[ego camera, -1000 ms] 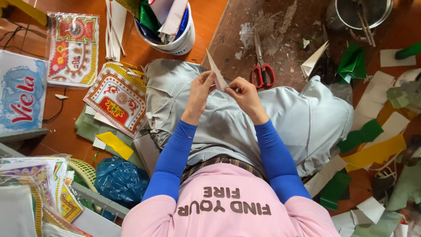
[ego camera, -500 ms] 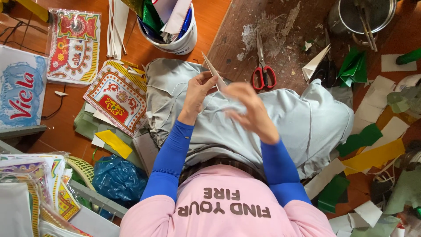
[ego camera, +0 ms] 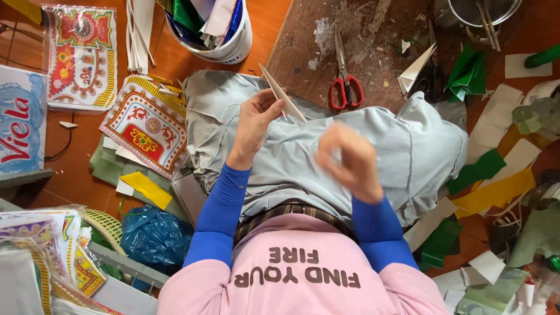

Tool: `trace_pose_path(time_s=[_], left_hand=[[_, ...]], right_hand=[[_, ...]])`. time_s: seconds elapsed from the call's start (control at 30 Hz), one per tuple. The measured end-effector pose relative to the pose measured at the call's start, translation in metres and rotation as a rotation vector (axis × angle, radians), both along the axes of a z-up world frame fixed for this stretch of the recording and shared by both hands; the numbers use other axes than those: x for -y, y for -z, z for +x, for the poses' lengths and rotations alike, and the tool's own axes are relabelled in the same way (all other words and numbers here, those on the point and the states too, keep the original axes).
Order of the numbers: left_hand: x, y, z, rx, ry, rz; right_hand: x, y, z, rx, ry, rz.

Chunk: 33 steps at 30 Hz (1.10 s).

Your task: Folding and cutting colored paper to create decorative paper shapes.

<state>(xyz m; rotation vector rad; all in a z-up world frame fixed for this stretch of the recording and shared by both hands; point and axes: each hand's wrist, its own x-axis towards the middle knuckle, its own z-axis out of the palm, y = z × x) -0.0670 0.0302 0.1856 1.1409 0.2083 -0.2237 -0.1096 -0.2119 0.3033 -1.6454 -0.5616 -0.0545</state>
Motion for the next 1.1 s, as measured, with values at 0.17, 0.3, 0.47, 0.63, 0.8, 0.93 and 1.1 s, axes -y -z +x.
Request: trace_pose_path(time_s=[0.17,0.3,0.47,0.63,0.8,0.93,1.1], left_hand=[[0.003,-0.001,0.0,0.014,0.016,0.037],[0.002,-0.009,0.0,-0.017,0.051,-0.012],[0.0,-0.003,0.005,-0.089,0.057,-0.046],[-0.003,0.009,0.004,-0.122,0.043,-0.058],[-0.004,0.018,0.003,-0.121,-0.009,-0.122],[0.004,0.009,0.002,-0.046,-0.036,-0.035],[0.016,0.016,0.0,0.069,-0.074,0.087]], right_hand=[[-0.035,0.05,0.032,-0.084,0.231,-0.262],[-0.037,0.07,0.03,-0.132,0.241,-0.299],[-0.039,0.068,0.031,-0.167,0.216,-0.246],[-0.038,0.065,0.034,-0.022,0.127,-0.301],[-0.035,0.083,0.035,-0.216,0.106,-0.197],[-0.035,0.106,0.037,-0.428,0.114,-0.013],[-0.051,0.116,0.036,-0.381,0.275,0.127]])
